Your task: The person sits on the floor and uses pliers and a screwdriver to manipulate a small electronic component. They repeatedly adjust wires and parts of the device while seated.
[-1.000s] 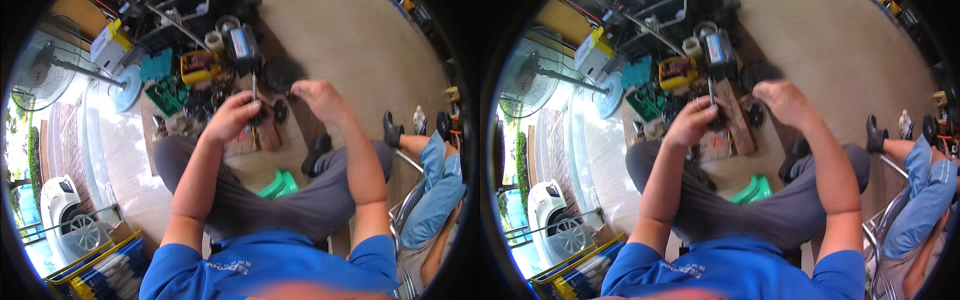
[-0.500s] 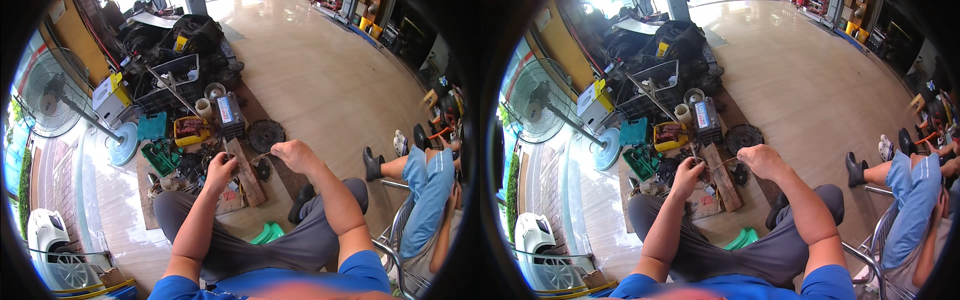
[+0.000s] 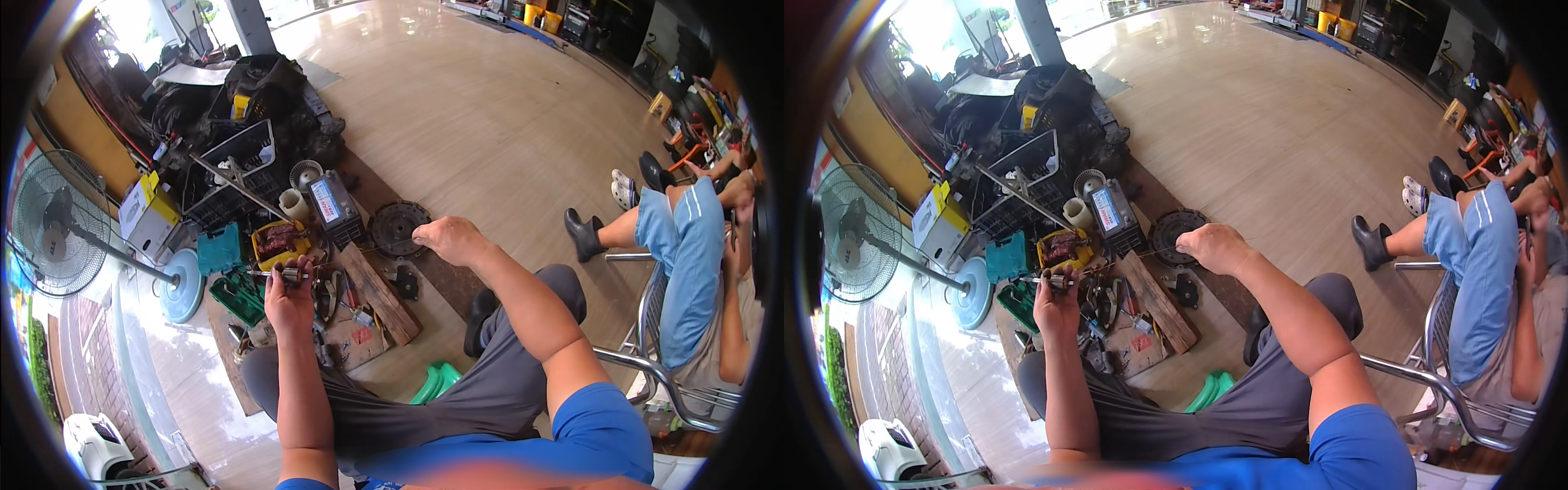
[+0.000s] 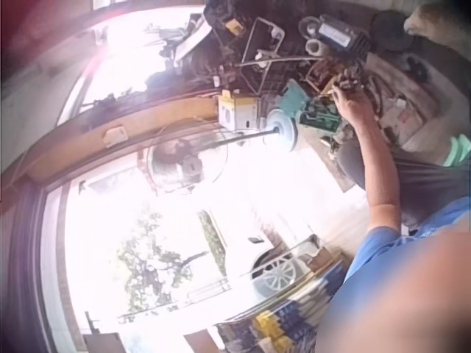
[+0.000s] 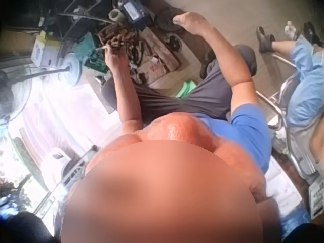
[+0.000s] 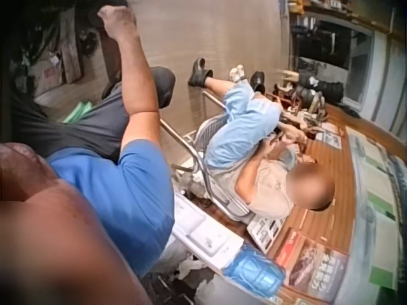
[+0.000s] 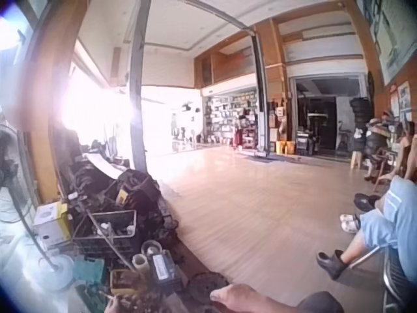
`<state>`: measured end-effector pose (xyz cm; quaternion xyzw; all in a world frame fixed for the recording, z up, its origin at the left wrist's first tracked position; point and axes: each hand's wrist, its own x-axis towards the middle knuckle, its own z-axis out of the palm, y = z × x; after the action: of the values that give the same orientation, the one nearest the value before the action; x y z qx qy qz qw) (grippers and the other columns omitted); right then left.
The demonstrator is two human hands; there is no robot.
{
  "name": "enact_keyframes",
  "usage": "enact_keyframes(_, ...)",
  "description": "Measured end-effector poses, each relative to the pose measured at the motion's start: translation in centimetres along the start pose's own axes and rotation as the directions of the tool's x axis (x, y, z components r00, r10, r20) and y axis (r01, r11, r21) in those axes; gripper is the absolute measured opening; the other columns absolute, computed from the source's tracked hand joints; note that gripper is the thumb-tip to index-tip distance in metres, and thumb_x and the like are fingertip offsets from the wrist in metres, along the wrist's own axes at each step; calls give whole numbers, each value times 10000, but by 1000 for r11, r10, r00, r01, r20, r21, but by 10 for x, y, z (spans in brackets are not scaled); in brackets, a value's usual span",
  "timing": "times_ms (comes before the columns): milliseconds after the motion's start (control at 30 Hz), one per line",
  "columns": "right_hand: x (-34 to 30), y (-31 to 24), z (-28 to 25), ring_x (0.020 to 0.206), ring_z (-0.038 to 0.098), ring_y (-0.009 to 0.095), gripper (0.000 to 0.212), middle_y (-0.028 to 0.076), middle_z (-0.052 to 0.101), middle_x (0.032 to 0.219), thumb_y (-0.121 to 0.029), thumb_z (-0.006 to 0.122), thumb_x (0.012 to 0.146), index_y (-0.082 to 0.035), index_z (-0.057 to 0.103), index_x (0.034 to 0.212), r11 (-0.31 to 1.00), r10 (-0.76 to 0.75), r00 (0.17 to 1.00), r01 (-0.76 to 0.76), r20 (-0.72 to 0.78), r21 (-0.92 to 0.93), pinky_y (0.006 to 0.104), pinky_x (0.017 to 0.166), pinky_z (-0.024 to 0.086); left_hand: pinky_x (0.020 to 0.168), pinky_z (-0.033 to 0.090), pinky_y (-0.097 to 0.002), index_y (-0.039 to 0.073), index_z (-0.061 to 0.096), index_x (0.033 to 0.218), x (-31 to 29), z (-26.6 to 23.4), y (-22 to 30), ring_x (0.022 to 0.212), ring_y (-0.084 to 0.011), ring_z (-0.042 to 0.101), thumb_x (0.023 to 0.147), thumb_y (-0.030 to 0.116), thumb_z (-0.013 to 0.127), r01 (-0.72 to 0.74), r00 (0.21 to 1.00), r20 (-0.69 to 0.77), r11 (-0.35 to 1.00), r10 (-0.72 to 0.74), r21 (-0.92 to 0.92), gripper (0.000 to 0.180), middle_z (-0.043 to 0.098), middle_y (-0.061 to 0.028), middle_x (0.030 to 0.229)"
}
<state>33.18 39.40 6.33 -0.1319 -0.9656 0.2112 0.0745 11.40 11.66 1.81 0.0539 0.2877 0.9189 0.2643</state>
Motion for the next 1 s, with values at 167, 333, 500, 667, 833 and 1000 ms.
enact_keyframes(167,-1,19,28,996,692,339,375,138,726,1062,-377,608,970,-134,662,1251,990,-16,999,22,44,-140,488,864,529,943,563,-464,-1,528,1155,-12,11,-21,1037,-302,672,1067,136,479,5,1000,-19,976,-1,218,170,657,-160,1104)
enact_keyframes(333,4,-20,62,1287,530,348,873,171,603,1334,-470,687,903,-44,285,1550,996,-39,957,59,288,-62,576,1086,338,866,573,-363,36,552,1140,-37,11,-67,979,-230,679,1049,119,509,64,994,58,913,-95,402,131,680,-130,1074)
enact_keyframes(500,1,-39,105,906,656,163,493,88,688,1037,-105,668,942,-21,492,1395,630,-93,989,-33,117,776,320,804,538,891,559,-327,50,547,1191,-53,26,-95,1025,-194,669,1053,96,492,85,963,196,901,-183,425,155,670,-113,1122)
enact_keyframes(667,3,-75,69,900,646,129,305,86,706,1013,-81,606,979,-6,605,1275,589,-39,960,-202,276,783,310,832,526,948,549,-359,46,549,1209,-49,28,-68,1098,-218,662,1065,116,480,183,951,206,957,-231,226,174,673,-119,1162)
enact_keyframes(833,5,-69,56,931,710,269,249,190,721,1029,-147,624,964,-39,682,1181,807,-111,978,-16,177,590,367,840,533,974,546,-402,50,534,1222,-46,28,-58,1152,-239,643,1074,147,463,235,925,243,944,-290,233,191,656,-134,1242)
enact_keyframes(1000,8,-56,47,886,700,356,212,198,714,943,-201,632,958,-47,716,1077,938,-137,987,103,80,330,413,783,545,1025,520,-434,29,513,1269,-43,31,-48,1189,-250,630,1077,116,438,327,865,264,877,-428,351,224,626,-131,1285)
